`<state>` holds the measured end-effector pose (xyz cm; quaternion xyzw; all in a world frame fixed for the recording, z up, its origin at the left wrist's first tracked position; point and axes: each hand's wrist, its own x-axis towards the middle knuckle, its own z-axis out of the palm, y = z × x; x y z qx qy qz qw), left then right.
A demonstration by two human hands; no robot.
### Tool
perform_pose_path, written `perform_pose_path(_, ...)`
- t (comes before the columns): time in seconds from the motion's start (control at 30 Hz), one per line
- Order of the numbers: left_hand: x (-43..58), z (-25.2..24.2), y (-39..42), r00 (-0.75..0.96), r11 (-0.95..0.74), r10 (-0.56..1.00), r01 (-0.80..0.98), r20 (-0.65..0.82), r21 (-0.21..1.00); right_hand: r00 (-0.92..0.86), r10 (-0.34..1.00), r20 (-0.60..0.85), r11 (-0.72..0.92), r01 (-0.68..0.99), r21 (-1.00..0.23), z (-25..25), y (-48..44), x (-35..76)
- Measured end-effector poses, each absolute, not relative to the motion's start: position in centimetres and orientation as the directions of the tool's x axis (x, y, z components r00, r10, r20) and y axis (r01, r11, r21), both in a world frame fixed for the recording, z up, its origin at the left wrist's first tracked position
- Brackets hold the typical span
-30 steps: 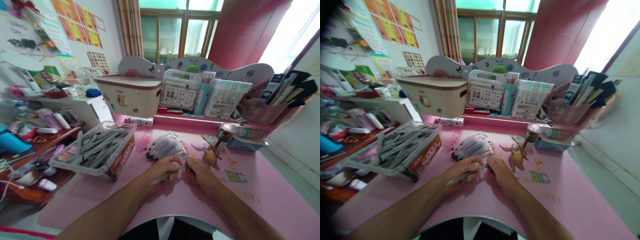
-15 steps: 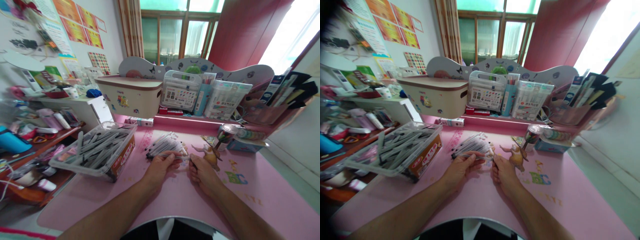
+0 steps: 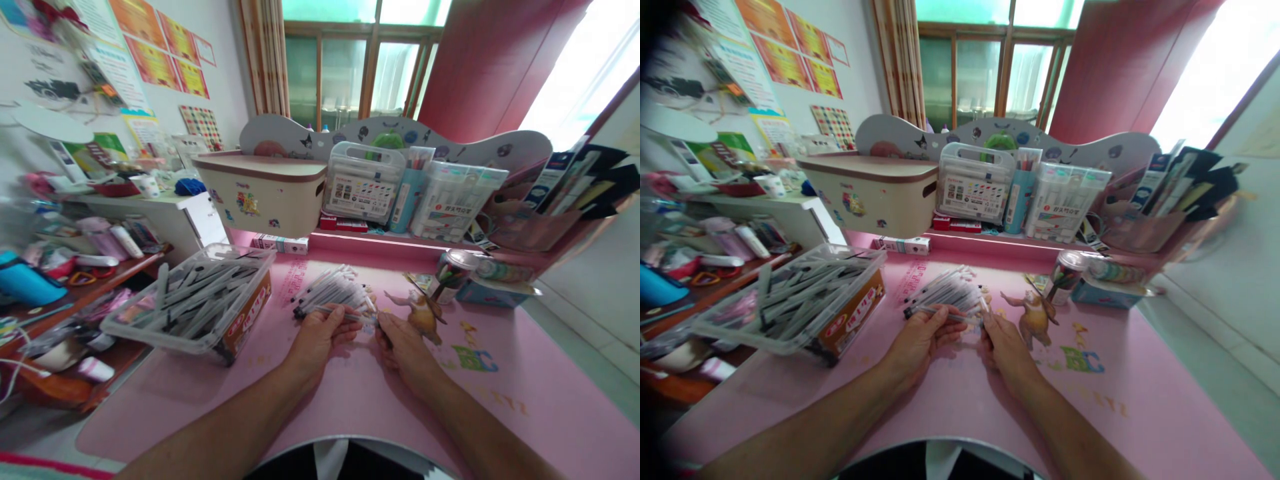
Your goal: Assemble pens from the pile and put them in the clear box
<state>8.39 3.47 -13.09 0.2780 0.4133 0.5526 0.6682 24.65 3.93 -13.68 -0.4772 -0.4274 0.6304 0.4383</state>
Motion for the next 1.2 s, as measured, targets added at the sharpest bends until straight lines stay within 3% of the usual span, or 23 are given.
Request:
perform_pose_path(0.17,8.32,-13.16,3.61,0.018,0.205,0.973,-0.521,-0.23,0.828,-0.186,0.961,-0.204,-0.24,-0.194,-0.951,-13.23,3.81,24.53)
perform_pose_path(0.37,8.35,-12.63,3.52,0.018,0.217,0.97,-0.504,-0.241,0.836,-0.164,0.965,-0.204,-0.223,-0.109,-0.969,-13.7,3.83,24.69)
perform_pose_path(0.57,8.28,-12.54,3.48,0.014,0.209,0.972,-0.501,-0.234,0.84,-0.222,0.953,-0.205,-0.255,-0.23,-0.939,-13.44,3.87,24.72)
perform_pose_path(0.7,8.32,-12.51,3.46,0.008,0.205,0.973,-0.489,-0.23,0.848,-0.201,0.936,-0.288,-0.325,-0.189,-0.927,-13.62,3.99,24.69)
perform_pose_path(0.97,8.23,-12.51,3.51,-0.005,0.18,0.978,-0.486,-0.209,0.855,-0.249,0.937,-0.245,-0.312,-0.278,-0.909,-13.28,3.76,24.72)
perform_pose_path(1.1,8.26,-12.51,3.46,-0.004,0.18,0.979,-0.457,-0.204,0.871,-0.239,0.918,-0.317,-0.37,-0.224,-0.902,-13.39,3.73,24.51)
perform_pose_path(1.2,8.13,-12.43,3.54,-0.058,0.165,0.976,-0.435,-0.21,0.885,-0.247,0.927,-0.28,-0.336,-0.222,-0.915,-13.24,3.79,24.47)
